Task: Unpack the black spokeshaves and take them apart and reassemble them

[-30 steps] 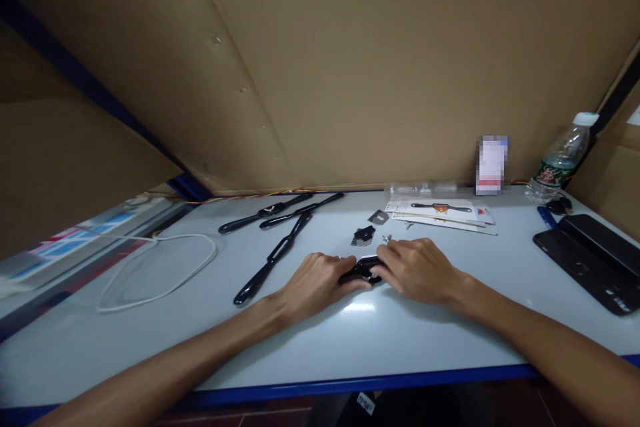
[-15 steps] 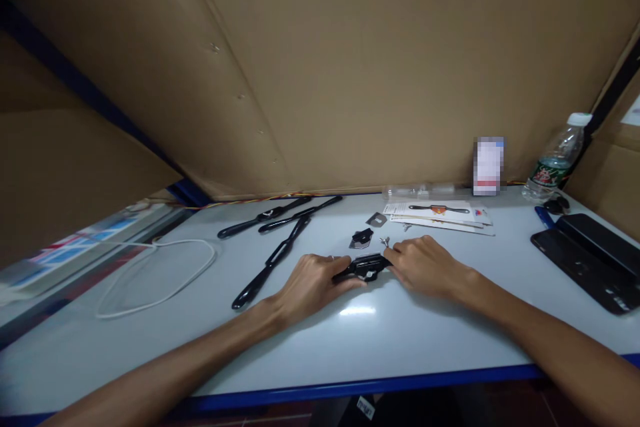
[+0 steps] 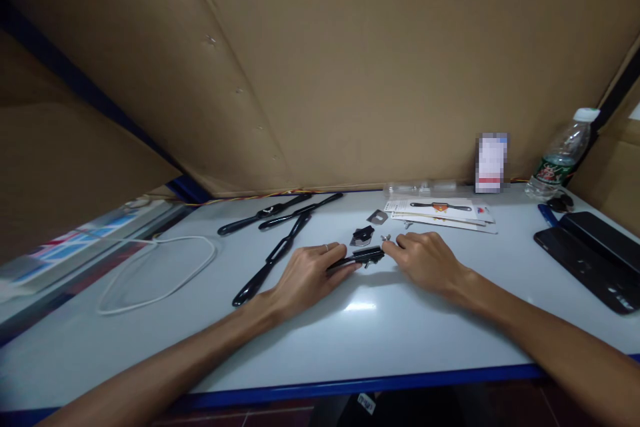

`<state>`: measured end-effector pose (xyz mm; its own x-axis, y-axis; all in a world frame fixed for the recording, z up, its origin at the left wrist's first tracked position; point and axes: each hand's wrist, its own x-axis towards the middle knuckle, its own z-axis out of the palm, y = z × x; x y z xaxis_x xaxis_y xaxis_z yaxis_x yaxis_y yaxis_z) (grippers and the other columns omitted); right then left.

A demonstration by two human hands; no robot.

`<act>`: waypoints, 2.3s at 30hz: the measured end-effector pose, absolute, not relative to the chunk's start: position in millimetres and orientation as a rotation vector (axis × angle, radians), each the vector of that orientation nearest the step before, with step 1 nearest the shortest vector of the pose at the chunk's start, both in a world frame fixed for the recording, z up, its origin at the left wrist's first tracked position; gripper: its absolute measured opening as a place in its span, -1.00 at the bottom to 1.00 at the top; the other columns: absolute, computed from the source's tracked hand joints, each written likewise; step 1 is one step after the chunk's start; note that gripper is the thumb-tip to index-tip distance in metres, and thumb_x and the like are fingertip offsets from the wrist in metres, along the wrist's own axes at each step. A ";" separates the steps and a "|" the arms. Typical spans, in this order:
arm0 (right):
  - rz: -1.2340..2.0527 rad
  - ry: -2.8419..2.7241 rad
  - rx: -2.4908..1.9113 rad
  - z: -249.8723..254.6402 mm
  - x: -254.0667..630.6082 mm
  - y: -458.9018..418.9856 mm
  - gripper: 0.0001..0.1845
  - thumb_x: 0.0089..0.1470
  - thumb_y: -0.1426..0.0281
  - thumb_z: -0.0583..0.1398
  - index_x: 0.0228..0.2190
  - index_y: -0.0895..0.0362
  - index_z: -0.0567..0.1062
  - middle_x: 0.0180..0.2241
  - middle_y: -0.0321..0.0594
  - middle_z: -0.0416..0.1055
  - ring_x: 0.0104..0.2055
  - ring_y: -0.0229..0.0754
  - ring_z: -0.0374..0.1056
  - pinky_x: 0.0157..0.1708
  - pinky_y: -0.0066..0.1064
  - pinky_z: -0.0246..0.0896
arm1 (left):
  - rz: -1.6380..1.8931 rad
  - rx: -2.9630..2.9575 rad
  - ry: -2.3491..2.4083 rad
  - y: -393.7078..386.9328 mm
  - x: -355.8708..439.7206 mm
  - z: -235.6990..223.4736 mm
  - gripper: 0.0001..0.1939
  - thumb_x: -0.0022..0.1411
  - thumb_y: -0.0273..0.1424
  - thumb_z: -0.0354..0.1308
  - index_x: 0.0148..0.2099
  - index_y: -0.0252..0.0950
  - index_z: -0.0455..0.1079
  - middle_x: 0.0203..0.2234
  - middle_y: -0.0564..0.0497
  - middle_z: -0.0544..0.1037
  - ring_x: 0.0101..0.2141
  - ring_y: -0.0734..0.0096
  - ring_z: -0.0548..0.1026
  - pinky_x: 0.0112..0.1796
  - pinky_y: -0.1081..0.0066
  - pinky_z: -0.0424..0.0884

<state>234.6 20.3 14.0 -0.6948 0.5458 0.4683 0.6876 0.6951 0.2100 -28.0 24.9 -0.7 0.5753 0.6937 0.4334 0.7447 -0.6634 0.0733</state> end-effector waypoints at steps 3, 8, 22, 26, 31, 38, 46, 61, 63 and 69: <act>-0.551 -2.498 -0.982 12.6 234.5 20.3 -0.70 0.20 0.65 0.01 -0.33 0.15 0.49 -0.50 -0.26 0.39 -0.50 -0.24 0.20 -0.51 -0.32 -0.22 | -0.707 -2.702 -1.265 24.2 -28.4 2.2 -0.77 0.39 -0.35 0.04 -0.36 -0.24 0.32 -0.56 0.07 0.45 -0.56 0.41 0.39 -0.49 0.40 0.19; -0.503 -2.410 -0.988 9.3 233.7 20.9 -0.77 0.25 0.57 0.05 -0.34 0.18 0.49 -0.44 -0.20 0.43 -0.42 -0.22 0.25 -0.47 -0.35 -0.12 | -0.834 -2.702 -1.247 22.8 -28.9 3.3 -0.91 0.25 -0.45 0.02 -0.35 -0.21 0.25 -0.59 0.11 0.37 -0.59 0.41 0.31 -0.51 0.41 0.18; -0.407 -2.315 -0.951 11.2 231.8 18.6 -0.75 -0.02 0.62 0.06 -0.37 0.15 0.48 -0.43 -0.21 0.41 -0.39 -0.18 0.25 -0.47 -0.36 -0.07 | -1.094 -2.720 -1.225 25.0 -29.1 0.3 -0.76 0.31 -0.41 0.03 -0.38 -0.17 0.03 -0.60 0.16 0.29 -0.60 0.46 0.21 -0.53 0.45 0.12; -0.425 -2.317 -0.926 11.9 231.2 17.9 -0.76 0.04 0.61 0.06 -0.37 0.15 0.49 -0.45 -0.22 0.41 -0.43 -0.20 0.22 -0.48 -0.34 -0.09 | -1.110 -2.725 -1.213 24.7 -29.1 -1.0 -0.77 0.29 -0.44 0.03 -0.38 -0.17 0.03 -0.60 0.16 0.29 -0.60 0.47 0.21 -0.53 0.45 0.13; -0.410 -2.372 -0.785 12.3 232.8 16.7 -0.62 0.14 0.59 0.05 -0.07 0.20 0.51 -0.45 -0.24 0.41 -0.49 -0.24 0.19 -0.51 -0.36 -0.04 | -1.137 -2.758 -1.194 24.7 -29.7 -1.1 -0.77 0.28 -0.44 0.05 -0.38 -0.18 0.06 -0.59 0.17 0.29 -0.60 0.49 0.20 -0.53 0.47 0.14; -0.450 -2.451 -0.493 12.3 236.1 17.6 -0.45 0.15 0.64 0.00 0.10 0.10 0.44 -0.47 -0.32 0.31 -0.58 -0.30 0.04 -0.59 -0.39 -0.12 | -1.187 -2.786 -1.283 28.7 -30.4 -2.4 -0.74 0.27 -0.42 0.08 -0.41 -0.19 0.05 -0.62 0.19 0.25 -0.60 0.51 0.15 -0.54 0.48 0.13; -0.466 -2.400 -0.533 12.5 232.9 16.0 -0.65 0.20 0.62 0.00 -0.12 0.17 0.50 -0.48 -0.30 0.37 -0.55 -0.29 0.17 -0.58 -0.40 -0.04 | -1.186 -2.824 -1.329 28.6 -30.1 -2.1 -0.75 0.25 -0.42 0.08 -0.41 -0.19 0.04 -0.60 0.18 0.26 -0.57 0.50 0.16 -0.50 0.46 0.14; -0.368 -2.547 -0.996 19.3 242.1 29.9 -0.62 0.36 0.23 0.14 -0.46 0.15 0.49 -0.49 -0.26 0.45 -0.43 -0.22 0.33 -0.46 -0.38 -0.06 | -1.570 -3.015 -1.939 35.1 -20.0 2.4 -0.65 0.06 -0.25 0.25 -0.51 -0.23 0.12 -0.62 0.19 0.20 -0.53 0.53 0.15 -0.50 0.47 0.05; -0.342 -2.542 -1.066 18.6 240.7 29.7 -0.67 0.36 0.24 0.15 -0.40 0.16 0.51 -0.45 -0.23 0.48 -0.41 -0.20 0.35 -0.47 -0.38 -0.08 | -1.601 -3.037 -2.013 35.7 -19.6 1.8 -0.62 0.04 -0.22 0.28 -0.52 -0.23 0.12 -0.64 0.20 0.17 -0.56 0.55 0.12 -0.52 0.48 0.02; -0.388 -2.644 -1.092 21.3 240.3 29.4 -0.72 0.37 0.27 0.11 -0.31 0.17 0.49 -0.46 -0.20 0.51 -0.48 -0.20 0.33 -0.51 -0.35 -0.16 | -1.267 -3.007 -1.711 31.8 -23.8 1.7 -0.69 0.19 -0.26 0.19 -0.49 -0.24 0.18 -0.64 0.19 0.20 -0.58 0.52 0.16 -0.52 0.46 0.09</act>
<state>240.3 29.4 21.3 -0.6863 0.6477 0.3308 0.7155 0.6830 0.1473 -23.8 31.8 1.7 0.3802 0.8811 0.2812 0.5257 -0.4560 0.7181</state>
